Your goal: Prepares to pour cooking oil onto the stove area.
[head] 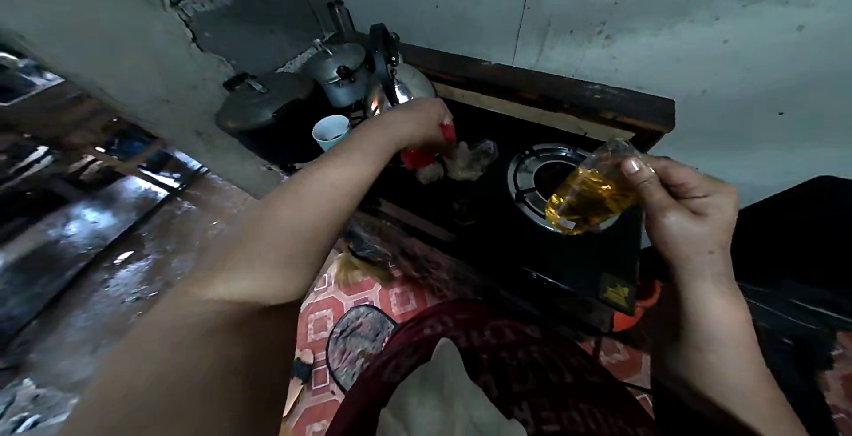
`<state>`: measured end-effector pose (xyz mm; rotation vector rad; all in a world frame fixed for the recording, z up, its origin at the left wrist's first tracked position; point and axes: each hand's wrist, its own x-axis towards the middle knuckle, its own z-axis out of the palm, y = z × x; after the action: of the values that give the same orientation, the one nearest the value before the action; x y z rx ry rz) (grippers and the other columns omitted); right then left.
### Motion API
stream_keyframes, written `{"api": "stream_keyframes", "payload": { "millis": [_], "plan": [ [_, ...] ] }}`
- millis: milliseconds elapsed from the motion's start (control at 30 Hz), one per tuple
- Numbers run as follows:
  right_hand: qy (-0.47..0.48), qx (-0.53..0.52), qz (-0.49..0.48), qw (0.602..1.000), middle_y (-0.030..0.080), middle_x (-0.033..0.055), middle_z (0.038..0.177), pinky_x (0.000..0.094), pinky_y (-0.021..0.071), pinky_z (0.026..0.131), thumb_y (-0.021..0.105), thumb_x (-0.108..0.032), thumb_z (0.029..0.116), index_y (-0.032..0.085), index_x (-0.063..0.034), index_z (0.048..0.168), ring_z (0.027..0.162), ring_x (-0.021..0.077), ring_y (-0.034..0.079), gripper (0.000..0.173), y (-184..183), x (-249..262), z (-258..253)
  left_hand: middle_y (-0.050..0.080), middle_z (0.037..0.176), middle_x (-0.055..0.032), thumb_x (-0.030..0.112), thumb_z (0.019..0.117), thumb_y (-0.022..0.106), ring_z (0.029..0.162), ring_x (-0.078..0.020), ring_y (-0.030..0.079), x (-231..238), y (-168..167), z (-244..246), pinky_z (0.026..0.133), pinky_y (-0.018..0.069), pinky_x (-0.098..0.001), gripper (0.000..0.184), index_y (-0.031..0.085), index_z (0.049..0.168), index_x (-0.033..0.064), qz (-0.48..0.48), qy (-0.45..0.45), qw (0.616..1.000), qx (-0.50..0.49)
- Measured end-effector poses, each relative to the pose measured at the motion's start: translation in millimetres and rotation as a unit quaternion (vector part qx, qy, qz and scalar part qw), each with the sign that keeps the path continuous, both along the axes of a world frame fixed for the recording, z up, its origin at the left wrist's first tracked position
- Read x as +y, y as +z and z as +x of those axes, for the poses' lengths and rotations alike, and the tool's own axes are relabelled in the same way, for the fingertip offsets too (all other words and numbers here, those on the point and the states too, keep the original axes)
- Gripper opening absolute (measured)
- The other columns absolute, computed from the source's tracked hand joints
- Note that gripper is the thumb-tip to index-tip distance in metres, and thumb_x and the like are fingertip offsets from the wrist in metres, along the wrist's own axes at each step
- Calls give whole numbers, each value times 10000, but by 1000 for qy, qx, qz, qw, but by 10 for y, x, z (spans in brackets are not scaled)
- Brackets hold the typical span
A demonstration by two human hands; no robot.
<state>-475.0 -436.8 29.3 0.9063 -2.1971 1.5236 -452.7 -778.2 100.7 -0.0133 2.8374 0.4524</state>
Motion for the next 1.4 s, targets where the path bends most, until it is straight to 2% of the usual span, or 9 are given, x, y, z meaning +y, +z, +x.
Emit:
{"api": "stream_keyframes", "payload": {
  "millis": [133, 233, 333, 467, 600, 733, 900, 1267, 1400],
  "plan": [
    [20, 24, 3, 1000, 744, -11, 1000, 166, 564, 847, 576, -179, 1037, 741, -14, 1041, 900, -53, 674, 233, 83, -200, -47, 667, 1270, -145, 260, 922, 772, 1140, -294, 638, -186, -41, 45, 989, 487, -550, 248, 750, 1048, 47, 48, 32, 998, 14],
    [32, 32, 5, 999, 732, -8, 932, 147, 561, 800, 586, -179, 1039, 733, -4, 1026, 842, -69, 663, 229, 201, -452, -53, 706, 1090, -179, 269, 945, 747, 1048, -326, 661, -345, -176, 99, 953, 485, -583, 276, 728, 1083, 31, 79, 132, 988, 33],
    [70, 24, -27, 997, 749, -1, 961, 193, 580, 821, 572, -194, 1051, 747, -38, 1054, 868, -29, 686, 234, 221, -777, -98, 686, 1120, -234, 296, 949, 744, 1073, -367, 651, -504, -538, 189, 984, 477, -595, 366, 698, 1145, -10, 155, 258, 952, 63],
    [106, 44, -38, 993, 757, 61, 1047, 273, 573, 911, 564, -183, 1055, 755, -26, 1066, 967, 49, 704, 248, 129, -1182, -147, 686, 1160, -218, 284, 994, 683, 1094, -340, 658, -515, -1097, 320, 994, 495, -558, 347, 680, 1209, 12, 247, 347, 901, 77],
    [125, 81, -13, 989, 748, 121, 1003, 279, 598, 838, 588, -138, 1040, 739, 26, 1074, 893, 97, 713, 225, -129, -1419, -174, 679, 1171, -215, 227, 1026, 636, 1083, -321, 652, -380, -1381, 385, 978, 504, -528, 309, 666, 1245, 10, 313, 357, 878, 67],
    [107, 38, 80, 990, 742, 134, 975, 349, 601, 805, 554, -195, 1060, 730, 1, 1119, 851, 170, 716, 270, -228, -1480, -113, 688, 1170, -229, 292, 1013, 650, 1092, -364, 669, -386, -1550, 337, 984, 508, -586, 364, 665, 1250, 17, 272, 348, 894, 67],
    [116, 14, 100, 988, 743, 116, 950, 351, 606, 763, 563, -191, 1054, 737, -15, 1117, 799, 159, 712, 255, -297, -1510, -90, 690, 1177, -234, 293, 1001, 661, 1129, -399, 652, -317, -1548, 345, 993, 482, -629, 349, 695, 1212, 18, 231, 380, 891, 88],
    [127, 3, 201, 971, 748, 120, 1040, 462, 591, 870, 574, -239, 1054, 745, -50, 1137, 936, 235, 727, 268, -207, -1547, -21, 705, 1145, -231, 329, 999, 668, 1116, -396, 660, -349, -1585, 346, 996, 481, -620, 364, 722, 1151, 3, 222, 395, 885, 107],
    [124, -26, 222, 967, 742, 112, 971, 463, 591, 808, 571, -292, 1059, 749, -58, 1115, 868, 230, 717, 299, -180, -1540, 3, 709, 1137, -220, 344, 1001, 657, 1108, -383, 665, -363, -1527, 385, 993, 484, -617, 369, 726, 1154, 15, 241, 408, 873, 113]
  ]
}}
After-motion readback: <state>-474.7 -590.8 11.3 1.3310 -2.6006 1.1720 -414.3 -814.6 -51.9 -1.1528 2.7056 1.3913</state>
